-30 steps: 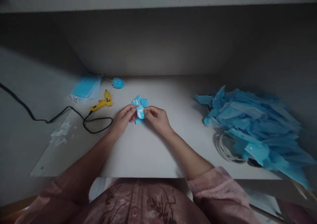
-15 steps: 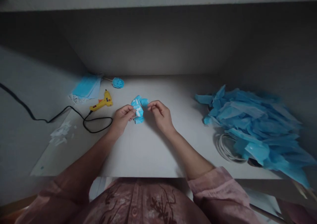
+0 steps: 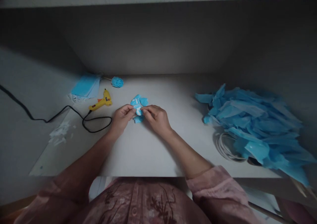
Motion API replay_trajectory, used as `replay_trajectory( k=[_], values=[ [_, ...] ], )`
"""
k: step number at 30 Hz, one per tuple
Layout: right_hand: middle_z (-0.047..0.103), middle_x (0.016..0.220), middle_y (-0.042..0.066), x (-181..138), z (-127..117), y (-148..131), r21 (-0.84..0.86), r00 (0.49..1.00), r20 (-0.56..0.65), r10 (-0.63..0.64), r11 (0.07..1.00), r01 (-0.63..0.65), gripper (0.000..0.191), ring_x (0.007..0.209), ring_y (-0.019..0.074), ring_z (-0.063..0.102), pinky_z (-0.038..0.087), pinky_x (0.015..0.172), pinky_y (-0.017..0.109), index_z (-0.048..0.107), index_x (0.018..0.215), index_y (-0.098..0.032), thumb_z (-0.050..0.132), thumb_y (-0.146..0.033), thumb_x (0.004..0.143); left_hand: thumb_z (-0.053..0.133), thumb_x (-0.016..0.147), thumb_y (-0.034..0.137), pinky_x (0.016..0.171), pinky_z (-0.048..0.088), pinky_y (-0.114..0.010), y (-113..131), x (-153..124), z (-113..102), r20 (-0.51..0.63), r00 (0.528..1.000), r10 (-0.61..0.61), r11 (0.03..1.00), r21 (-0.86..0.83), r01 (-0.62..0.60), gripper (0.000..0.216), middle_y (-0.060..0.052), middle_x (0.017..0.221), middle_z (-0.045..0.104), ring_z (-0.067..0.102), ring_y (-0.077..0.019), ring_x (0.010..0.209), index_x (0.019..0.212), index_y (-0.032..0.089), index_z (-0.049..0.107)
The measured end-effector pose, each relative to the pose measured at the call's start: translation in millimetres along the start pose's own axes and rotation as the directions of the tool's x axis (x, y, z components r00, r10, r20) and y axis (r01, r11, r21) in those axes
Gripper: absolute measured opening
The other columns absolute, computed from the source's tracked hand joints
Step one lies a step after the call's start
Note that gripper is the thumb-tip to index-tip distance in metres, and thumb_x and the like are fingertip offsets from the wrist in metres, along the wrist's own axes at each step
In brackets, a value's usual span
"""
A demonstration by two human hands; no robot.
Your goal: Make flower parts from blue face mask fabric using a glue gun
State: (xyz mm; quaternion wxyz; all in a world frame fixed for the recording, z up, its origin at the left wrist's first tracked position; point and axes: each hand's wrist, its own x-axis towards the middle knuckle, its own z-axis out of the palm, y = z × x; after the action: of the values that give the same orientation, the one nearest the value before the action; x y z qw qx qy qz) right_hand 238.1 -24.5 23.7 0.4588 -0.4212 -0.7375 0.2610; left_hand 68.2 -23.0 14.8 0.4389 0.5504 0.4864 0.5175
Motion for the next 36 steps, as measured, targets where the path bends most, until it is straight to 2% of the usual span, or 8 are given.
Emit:
replay_trajectory(
  k=[9,18,21,24,27,31,34,36],
  values=[
    [0.074,0.086,0.003,0.3,1.0,1.4,0.055,0.993,-0.076,0.091,0.995,-0.087,0.016,0.081,0.0179,0.067,0.05,0.079,0.031,0.074,0.085,-0.021,0.061,-0.03,0.085,0.061,0.076,0.032,0.05,0.029,-0.021,1.2,0.3,0.1,-0.014,1.0,0.003,1.0,-0.026,-0.003,0.019,0.006,0.056,0.043,0.036,-0.0077,0.051,0.066,0.018,0.054],
    [0.07,0.079,0.001,0.8,0.1,-0.8,0.073,0.985,-0.097,0.14,0.988,-0.133,0.013,0.076,0.0167,0.063,0.047,0.077,0.03,0.069,0.078,-0.02,0.063,-0.03,0.083,0.062,0.074,0.034,0.05,0.03,-0.022,2.9,0.1,0.3,-0.012,1.0,-0.012,0.999,-0.039,0.011,0.02,0.005,0.056,0.045,0.037,-0.0077,0.051,0.065,0.018,0.054],
    [0.071,0.083,0.002,1.0,-0.5,-1.6,0.102,0.984,-0.087,0.156,0.984,-0.146,0.017,0.081,0.0177,0.064,0.047,0.081,0.032,0.069,0.082,-0.02,0.058,-0.033,0.087,0.062,0.075,0.036,0.049,0.03,-0.021,3.4,-0.3,0.1,-0.002,1.0,-0.014,0.999,-0.042,0.014,0.022,0.006,0.055,0.044,0.037,-0.0077,0.051,0.065,0.018,0.054],
    [0.071,0.095,0.005,1.8,-0.6,-1.5,0.175,0.984,-0.087,0.156,0.975,-0.139,0.019,0.09,0.0191,0.064,0.047,0.087,0.036,0.07,0.094,-0.022,0.064,-0.035,0.083,0.064,0.075,0.036,0.049,0.03,-0.021,2.7,-0.8,-0.3,0.024,1.0,-0.011,0.999,-0.049,0.012,0.022,0.006,0.055,0.044,0.037,-0.0074,0.05,0.066,0.018,0.055],
    [0.071,0.102,0.006,2.7,0.5,0.8,0.307,0.978,-0.001,0.206,0.931,-0.196,0.033,0.093,0.0194,0.064,0.047,0.089,0.037,0.069,0.108,-0.022,0.068,-0.038,0.079,0.065,0.075,0.036,0.048,0.03,-0.021,1.3,-1.3,-0.1,0.081,0.996,-0.028,0.997,-0.066,0.033,0.022,0.006,0.055,0.044,0.037,-0.007,0.05,0.067,0.017,0.057],
    [0.068,0.08,0.003,2.9,3.0,5.8,0.444,0.951,0.143,0.275,0.841,-0.31,0.034,0.075,0.0158,0.06,0.048,0.074,0.033,0.072,0.097,-0.019,0.069,-0.045,0.077,0.066,0.073,0.035,0.048,0.03,-0.02,-0.5,-1.9,1.1,0.129,0.991,-0.033,0.996,-0.073,0.043,0.02,0.006,0.055,0.046,0.039,-0.0068,0.05,0.068,0.016,0.059],
    [0.057,0.063,-0.003,3.0,4.0,7.9,0.462,0.943,0.15,0.295,0.823,-0.331,0.034,0.06,0.0118,0.051,0.044,0.064,0.029,0.073,0.094,-0.017,0.073,-0.045,0.074,0.065,0.075,0.036,0.05,0.034,-0.02,-0.5,-2.2,0.7,0.134,0.991,-0.017,0.997,-0.073,0.027,0.02,0.004,0.059,0.051,0.042,-0.0074,0.052,0.075,0.016,0.062],
    [0.051,0.059,-0.005,3.2,3.9,8.1,0.452,0.944,0.132,0.303,0.829,-0.329,0.037,0.057,0.011,0.047,0.042,0.061,0.029,0.072,0.098,-0.018,0.075,-0.045,0.072,0.063,0.079,0.036,0.054,0.038,-0.021,-0.1,-2.1,-0.7,0.105,0.994,0.027,0.998,-0.067,-0.02,0.02,0.002,0.066,0.057,0.048,-0.0088,0.058,0.084,0.017,0.066]
  ],
)
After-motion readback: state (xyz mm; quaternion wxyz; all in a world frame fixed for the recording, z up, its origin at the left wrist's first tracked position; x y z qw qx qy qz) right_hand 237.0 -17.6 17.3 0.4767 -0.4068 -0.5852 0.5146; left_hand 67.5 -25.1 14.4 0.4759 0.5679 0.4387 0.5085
